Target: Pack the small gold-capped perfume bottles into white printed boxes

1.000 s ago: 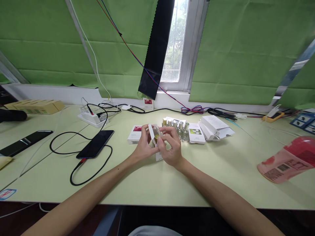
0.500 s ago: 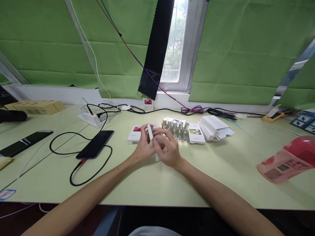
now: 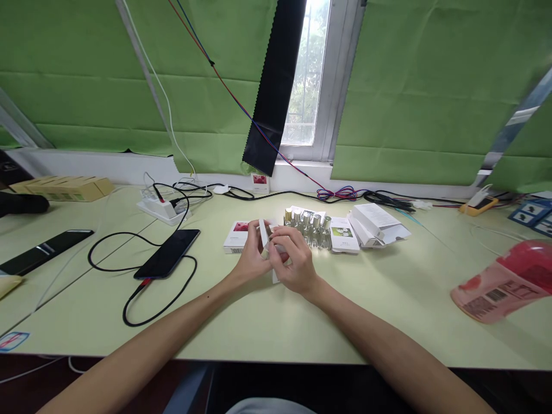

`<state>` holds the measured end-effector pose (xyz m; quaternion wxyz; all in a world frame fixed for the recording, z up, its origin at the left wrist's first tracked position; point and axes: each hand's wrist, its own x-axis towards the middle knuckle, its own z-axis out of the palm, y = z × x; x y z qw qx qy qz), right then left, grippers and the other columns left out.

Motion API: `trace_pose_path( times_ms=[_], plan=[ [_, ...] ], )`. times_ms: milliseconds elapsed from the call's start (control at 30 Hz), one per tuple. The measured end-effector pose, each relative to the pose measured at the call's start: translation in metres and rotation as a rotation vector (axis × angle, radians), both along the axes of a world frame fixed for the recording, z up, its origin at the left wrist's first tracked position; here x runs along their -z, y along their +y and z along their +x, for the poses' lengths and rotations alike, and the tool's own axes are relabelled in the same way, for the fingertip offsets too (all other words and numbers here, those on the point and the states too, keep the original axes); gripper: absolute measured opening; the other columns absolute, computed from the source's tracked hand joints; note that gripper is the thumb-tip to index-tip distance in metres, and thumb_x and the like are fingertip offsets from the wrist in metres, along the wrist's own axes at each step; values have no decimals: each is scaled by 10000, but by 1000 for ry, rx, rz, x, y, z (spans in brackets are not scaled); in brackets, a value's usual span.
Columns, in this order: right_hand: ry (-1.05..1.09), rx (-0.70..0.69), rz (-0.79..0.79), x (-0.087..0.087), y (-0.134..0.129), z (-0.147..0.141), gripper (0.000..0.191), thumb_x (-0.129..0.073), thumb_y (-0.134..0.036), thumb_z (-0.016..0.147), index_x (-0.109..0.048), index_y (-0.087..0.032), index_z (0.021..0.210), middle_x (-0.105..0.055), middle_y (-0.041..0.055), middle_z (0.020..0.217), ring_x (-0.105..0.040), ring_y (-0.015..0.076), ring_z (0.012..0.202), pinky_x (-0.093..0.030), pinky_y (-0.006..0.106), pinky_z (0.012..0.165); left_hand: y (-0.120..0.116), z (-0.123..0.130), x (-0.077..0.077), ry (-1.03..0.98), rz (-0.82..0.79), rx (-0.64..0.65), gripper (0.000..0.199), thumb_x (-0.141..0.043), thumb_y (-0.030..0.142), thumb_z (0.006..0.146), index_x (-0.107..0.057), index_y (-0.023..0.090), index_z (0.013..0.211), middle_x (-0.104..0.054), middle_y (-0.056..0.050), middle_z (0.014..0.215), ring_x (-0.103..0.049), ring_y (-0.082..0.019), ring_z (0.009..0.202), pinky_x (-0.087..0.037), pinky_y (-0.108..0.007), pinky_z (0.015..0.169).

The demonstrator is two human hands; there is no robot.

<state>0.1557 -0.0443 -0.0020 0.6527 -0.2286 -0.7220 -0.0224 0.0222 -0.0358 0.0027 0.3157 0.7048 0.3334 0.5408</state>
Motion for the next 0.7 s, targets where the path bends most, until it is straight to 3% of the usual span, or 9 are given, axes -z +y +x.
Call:
trace_pose_path(
  times_ms=[167, 367, 467, 700],
  plan=[
    [-8, 4, 11, -1, -1, 1, 122, -538, -128, 928, -586, -216, 997, -682, 97, 963, -676, 239, 1031, -571, 411, 860, 3, -1, 2, -9, -11, -14, 679, -863, 236, 630, -399, 284, 1123, -553, -4, 1052, -618, -194, 963, -542, -342, 820],
    [-10, 30, 0, -2, -1, 3, 132, -536, -128, 931, -584, -217, 1016, -677, 62, 893, -650, 201, 839, -566, 376, 785, 1, 0, -1, 11, -58, 22, 617, -856, 239, 648, -397, 257, 1060, -562, -12, 1050, -617, -174, 937, -533, -314, 803],
    [-8, 42, 9, -1, 0, 3, 114, -530, -135, 933, -583, -222, 984, -668, 61, 884, -640, 202, 835, -558, 368, 759, 1, 1, -2, 17, -40, 22, 601, -852, 232, 653, -400, 257, 1049, -556, -4, 1030, -610, -167, 933, -530, -306, 795],
    [20, -5, -27, -1, -1, 2, 113, -532, -122, 920, -561, -216, 976, -660, 64, 898, -633, 200, 839, -541, 358, 738, 1, 1, 2, 38, 32, -3, 624, -851, 244, 681, -433, 261, 1145, -566, -25, 1070, -623, -182, 967, -543, -332, 837]
  ],
)
